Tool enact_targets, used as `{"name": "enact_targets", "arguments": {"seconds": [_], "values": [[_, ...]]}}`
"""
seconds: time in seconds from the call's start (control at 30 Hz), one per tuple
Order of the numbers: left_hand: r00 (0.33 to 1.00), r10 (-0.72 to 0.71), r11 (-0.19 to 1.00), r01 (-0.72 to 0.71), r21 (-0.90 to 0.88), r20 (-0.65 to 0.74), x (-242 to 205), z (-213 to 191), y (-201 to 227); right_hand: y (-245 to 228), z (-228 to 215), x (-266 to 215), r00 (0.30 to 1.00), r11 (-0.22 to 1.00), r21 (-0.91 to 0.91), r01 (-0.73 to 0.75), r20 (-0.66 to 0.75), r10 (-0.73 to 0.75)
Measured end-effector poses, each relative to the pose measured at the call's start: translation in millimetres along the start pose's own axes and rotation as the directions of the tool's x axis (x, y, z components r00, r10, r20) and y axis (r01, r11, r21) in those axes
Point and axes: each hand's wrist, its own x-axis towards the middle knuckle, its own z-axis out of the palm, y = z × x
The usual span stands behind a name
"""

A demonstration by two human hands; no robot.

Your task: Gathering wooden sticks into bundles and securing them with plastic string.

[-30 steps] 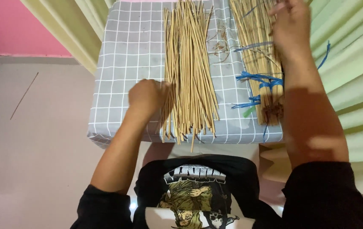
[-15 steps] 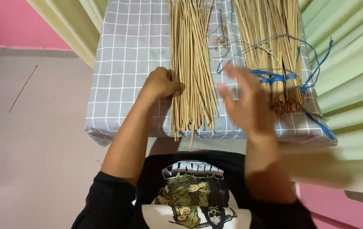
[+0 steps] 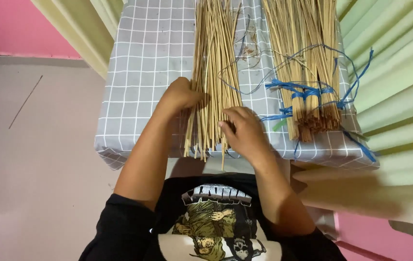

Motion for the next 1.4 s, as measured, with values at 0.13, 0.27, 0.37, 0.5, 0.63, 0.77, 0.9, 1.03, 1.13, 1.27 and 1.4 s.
{"name": "enact_targets", "arguments": {"seconds": [0.13, 0.27, 0.37, 0.5, 0.63, 0.77, 0.9, 1.03, 1.13, 1.27, 1.4], "values": [[1.000, -0.005, 0.996, 0.006, -0.085, 0.018, -6.8, -8.9, -1.2, 11.6, 19.2, -0.2, 0.982, 0.983, -0.085, 0.165, -0.081, -0.171], [0.990, -0.128, 0.838, 0.136, -0.528, 0.052, -12.8, -16.7, -10.0, 13.5, 23.5, 2.1, 0.980, 0.984, -0.020, 0.177, -0.094, -0.178], [0.990, -0.142, 0.743, 0.124, -0.658, 0.026, 23.8, -7.7, -58.7, 18.0, 29.0, 2.2, 0.973, 0.979, -0.050, 0.198, -0.114, -0.203], [0.995, -0.071, 0.653, -0.006, -0.757, -0.069, -5.3, -23.6, -50.4, 15.2, 26.5, 0.1, 0.972, 0.982, -0.001, 0.190, -0.143, -0.188], [0.989, 0.023, 0.561, -0.132, -0.817, -0.145, -46.7, -22.0, -18.1, 2.8, 32.2, -2.6, 0.933, 0.968, 0.097, 0.231, -0.303, -0.192], [0.973, 0.181, 0.452, -0.211, -0.867, -0.143, -64.3, 0.9, 8.2, -29.8, 23.6, 1.6, 0.950, 0.896, 0.392, 0.208, -0.300, -0.090], [0.960, 0.200, 0.414, -0.264, -0.871, -0.196, -40.0, 20.2, 9.9, -19.7, 22.6, 41.4, 0.999, 0.834, 0.550, -0.041, -0.002, 0.051], [0.945, 0.275, 0.352, -0.268, -0.897, -0.175, -27.2, 14.5, -6.2, 27.6, 49.6, 63.9, 0.989, 0.507, 0.854, -0.117, 0.149, -0.022], [0.934, 0.290, 0.318, -0.298, -0.900, -0.207, -31.7, 13.6, -7.4, 17.0, 62.2, 69.3, 0.995, 0.380, 0.921, -0.084, 0.061, 0.073], [0.930, 0.318, 0.241, -0.265, -0.934, -0.182, -44.3, 12.6, -7.2, -7.0, 44.0, 56.9, 0.962, 0.194, 0.965, -0.175, 0.126, 0.243], [0.953, 0.246, 0.297, -0.245, -0.923, -0.174, -59.5, 18.3, -10.9, 24.8, 22.7, 32.9, 0.879, -0.014, 0.999, 0.045, -0.033, 0.475]]}}
